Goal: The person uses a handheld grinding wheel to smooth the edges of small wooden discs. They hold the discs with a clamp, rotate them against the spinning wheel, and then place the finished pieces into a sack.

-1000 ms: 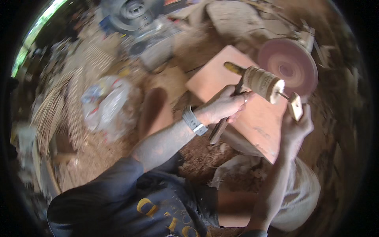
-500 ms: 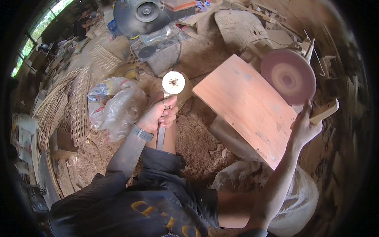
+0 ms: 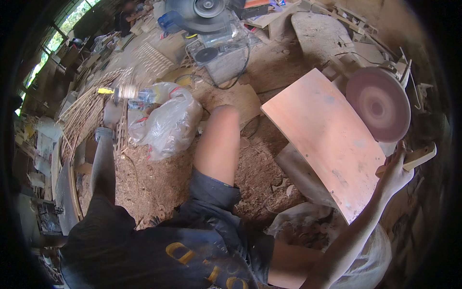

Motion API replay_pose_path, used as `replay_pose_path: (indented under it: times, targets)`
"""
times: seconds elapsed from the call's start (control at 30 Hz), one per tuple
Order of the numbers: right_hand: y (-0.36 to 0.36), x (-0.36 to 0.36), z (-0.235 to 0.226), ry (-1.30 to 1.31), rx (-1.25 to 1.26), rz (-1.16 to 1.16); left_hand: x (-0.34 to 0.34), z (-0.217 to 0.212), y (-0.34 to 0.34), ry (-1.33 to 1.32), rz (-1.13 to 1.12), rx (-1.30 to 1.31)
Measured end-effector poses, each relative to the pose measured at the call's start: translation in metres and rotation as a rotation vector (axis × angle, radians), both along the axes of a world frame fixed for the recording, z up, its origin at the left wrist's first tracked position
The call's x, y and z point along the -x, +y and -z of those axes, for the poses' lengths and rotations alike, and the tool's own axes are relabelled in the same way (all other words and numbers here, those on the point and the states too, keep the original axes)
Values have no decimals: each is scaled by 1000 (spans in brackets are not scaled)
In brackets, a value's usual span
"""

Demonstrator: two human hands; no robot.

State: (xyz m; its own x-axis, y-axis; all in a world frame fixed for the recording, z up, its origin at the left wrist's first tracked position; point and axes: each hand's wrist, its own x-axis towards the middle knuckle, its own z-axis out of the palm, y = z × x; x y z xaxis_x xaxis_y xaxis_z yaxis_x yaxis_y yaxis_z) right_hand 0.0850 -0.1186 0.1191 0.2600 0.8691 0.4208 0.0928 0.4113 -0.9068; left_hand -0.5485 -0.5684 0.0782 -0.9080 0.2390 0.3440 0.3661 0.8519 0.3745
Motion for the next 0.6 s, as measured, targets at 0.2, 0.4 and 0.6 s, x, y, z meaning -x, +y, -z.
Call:
replay_pose_path:
  times: [0.2,0.4,0.6]
  targets:
    - [5,8,8,-57,32,-24,40,-13,-42,289,-137,336]
    - [-19,31,-7,-174,117,-117,-8,-70,-15,308,-142,273]
    - [-70,102,16,-502,132,-593,-197,-57,148,-911,816,-908]
